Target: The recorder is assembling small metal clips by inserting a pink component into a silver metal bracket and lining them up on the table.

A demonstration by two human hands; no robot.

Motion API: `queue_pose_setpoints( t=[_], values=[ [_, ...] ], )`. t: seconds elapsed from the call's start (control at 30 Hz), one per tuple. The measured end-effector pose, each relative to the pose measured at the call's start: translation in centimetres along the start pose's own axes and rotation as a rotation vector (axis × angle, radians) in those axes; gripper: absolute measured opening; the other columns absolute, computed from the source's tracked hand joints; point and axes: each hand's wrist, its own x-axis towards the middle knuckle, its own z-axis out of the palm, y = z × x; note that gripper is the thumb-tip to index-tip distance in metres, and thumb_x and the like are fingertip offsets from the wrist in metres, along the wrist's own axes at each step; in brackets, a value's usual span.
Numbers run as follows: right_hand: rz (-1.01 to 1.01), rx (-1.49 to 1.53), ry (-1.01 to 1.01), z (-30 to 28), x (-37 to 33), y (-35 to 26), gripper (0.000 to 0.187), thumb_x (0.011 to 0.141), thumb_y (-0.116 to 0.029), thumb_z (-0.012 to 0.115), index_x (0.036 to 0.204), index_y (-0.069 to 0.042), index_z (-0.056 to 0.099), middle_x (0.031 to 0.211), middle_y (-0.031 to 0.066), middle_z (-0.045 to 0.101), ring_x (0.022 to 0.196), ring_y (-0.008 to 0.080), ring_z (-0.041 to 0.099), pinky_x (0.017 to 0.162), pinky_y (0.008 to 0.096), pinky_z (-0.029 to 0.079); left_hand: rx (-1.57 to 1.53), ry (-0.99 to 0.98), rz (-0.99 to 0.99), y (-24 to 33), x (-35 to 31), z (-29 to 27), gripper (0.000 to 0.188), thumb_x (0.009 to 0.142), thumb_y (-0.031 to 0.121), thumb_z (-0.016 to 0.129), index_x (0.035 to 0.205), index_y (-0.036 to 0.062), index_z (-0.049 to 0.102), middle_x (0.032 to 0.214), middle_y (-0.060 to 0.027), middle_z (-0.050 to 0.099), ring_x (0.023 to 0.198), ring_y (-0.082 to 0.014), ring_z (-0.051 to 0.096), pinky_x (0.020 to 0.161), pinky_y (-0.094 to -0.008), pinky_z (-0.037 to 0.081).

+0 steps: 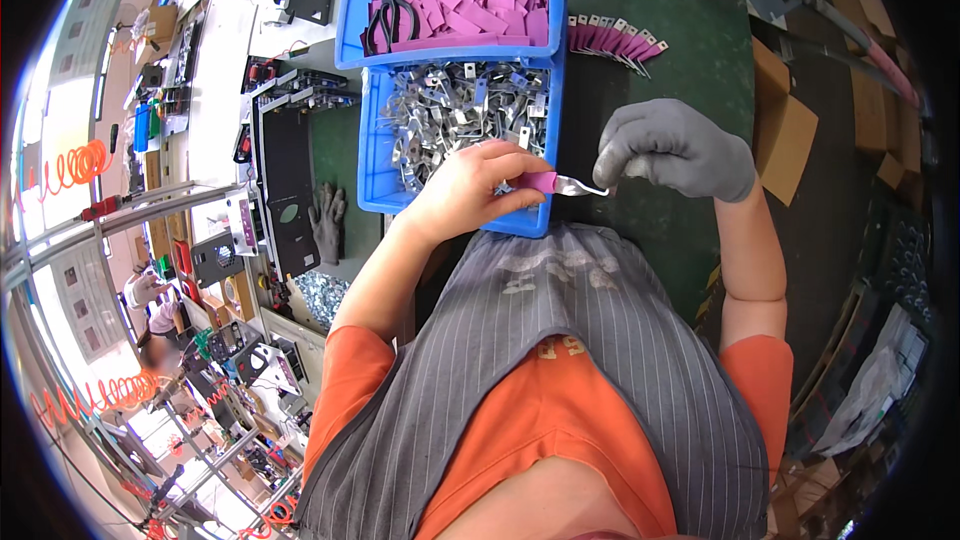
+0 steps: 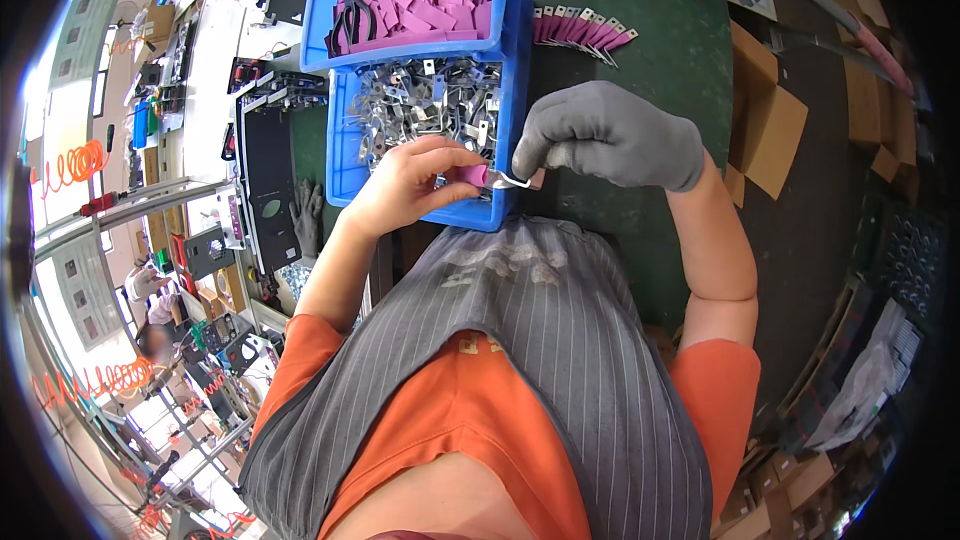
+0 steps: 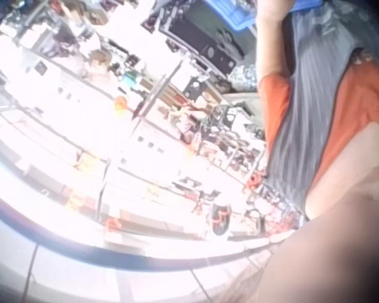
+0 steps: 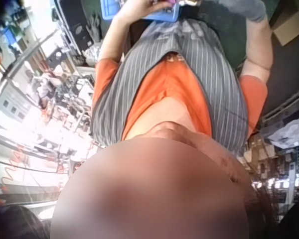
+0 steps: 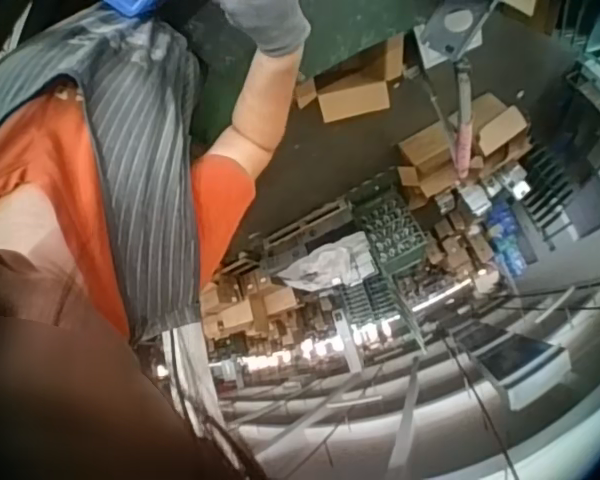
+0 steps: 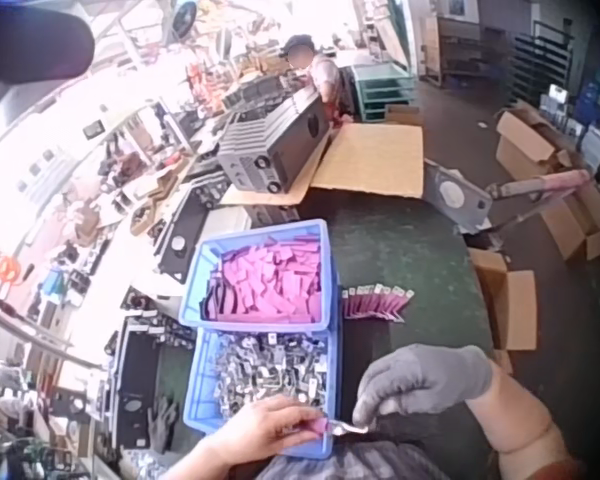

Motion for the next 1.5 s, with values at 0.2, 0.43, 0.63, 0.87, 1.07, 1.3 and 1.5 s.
queue_pose_setpoints(
  t=[0.2,0.43,0.63,0.87,1.07,1.3,1.5],
  values=[
    [0.149,-0.186,0.144,1.9,1.7,2.6,0.029,0.084,-0.021,0.062,0.103,0.001,0.063,0.097,0.0126,0.065,0.089,0.0231,0.063,0.078,0.0326,0.049,0.05,-0.05,-0.015,0.5,0.2,0.5,0.02,0.078,0.019,0.07,0.095,0.0094,0.066,0.081,-0.0071,0.062,0.073,-0.0259,0.062,0.066,-0.0355,0.051],
    [0.057,-0.36,0.343,0.6,-1.4,5.9,0.026,0.082,-0.026,0.065,0.096,-0.004,0.065,0.087,0.0109,0.063,0.08,0.0242,0.061,0.077,0.0347,0.048,0.085,0.381,-0.269,0.2,-0.1,1.4,0.037,0.074,0.011,0.072,0.109,0.0087,0.06,0.108,-0.0063,0.058,0.073,-0.0157,0.054,0.067,-0.0292,0.048],
    [0.526,-0.663,1.27,-5.4,-11.6,18.9,0.021,0.083,-0.021,0.063,0.097,-0.006,0.066,0.093,0.0133,0.064,0.084,0.0284,0.063,0.076,0.0354,0.05,-0.042,0.31,-0.391,-3.4,-2.6,2.6,0.026,0.076,0.006,0.069,0.101,0.0072,0.063,0.098,-0.0056,0.059,0.064,-0.0136,0.047,0.062,-0.0266,0.044],
    [0.752,-0.876,1.044,-5.9,-8.4,21.4,0.022,0.079,-0.02,0.063,0.098,-0.009,0.067,0.097,0.0154,0.064,0.093,0.0337,0.06,0.082,0.0412,0.048,-0.066,0.236,-0.458,-4.7,-3.7,4.0,0.025,0.077,0.009,0.068,0.101,0.0082,0.063,0.098,-0.006,0.059,0.064,-0.0147,0.05,0.062,-0.0279,0.045],
    [0.788,-0.963,1.062,-4.7,-4.8,17.8,0.017,0.078,-0.022,0.064,0.088,-0.009,0.066,0.095,0.0143,0.063,0.09,0.0327,0.059,0.08,0.0418,0.047,-0.103,0.309,-0.554,-6.7,-5.5,3.6,0.022,0.079,0.011,0.067,0.101,0.0062,0.064,0.083,-0.004,0.06,0.06,-0.0119,0.049,0.059,-0.027,0.043],
    [0.142,-1.132,0.347,6.5,6.0,9.8,0.02,0.072,-0.023,0.065,0.089,-0.012,0.064,0.089,0.0056,0.06,0.088,0.0232,0.057,0.08,0.0378,0.044,-0.14,0.431,-0.662,-8.4,-6.5,3.6,0.012,0.081,0.014,0.067,0.089,0.0045,0.069,0.071,-0.0022,0.061,0.056,-0.0079,0.048,0.054,-0.0237,0.041],
    [0.215,-1.301,0.097,11.0,10.4,14.6,0.018,0.084,-0.021,0.05,0.09,-0.011,0.064,0.094,0.0066,0.063,0.095,0.0238,0.058,0.079,0.0384,0.045,-0.168,0.478,-0.663,-7.9,-4.8,1.8,0.009,0.083,0.008,0.067,0.09,0.0019,0.069,0.07,0.0047,0.058,0.057,-0.001,0.042,0.051,-0.0177,0.035]
  ],
)
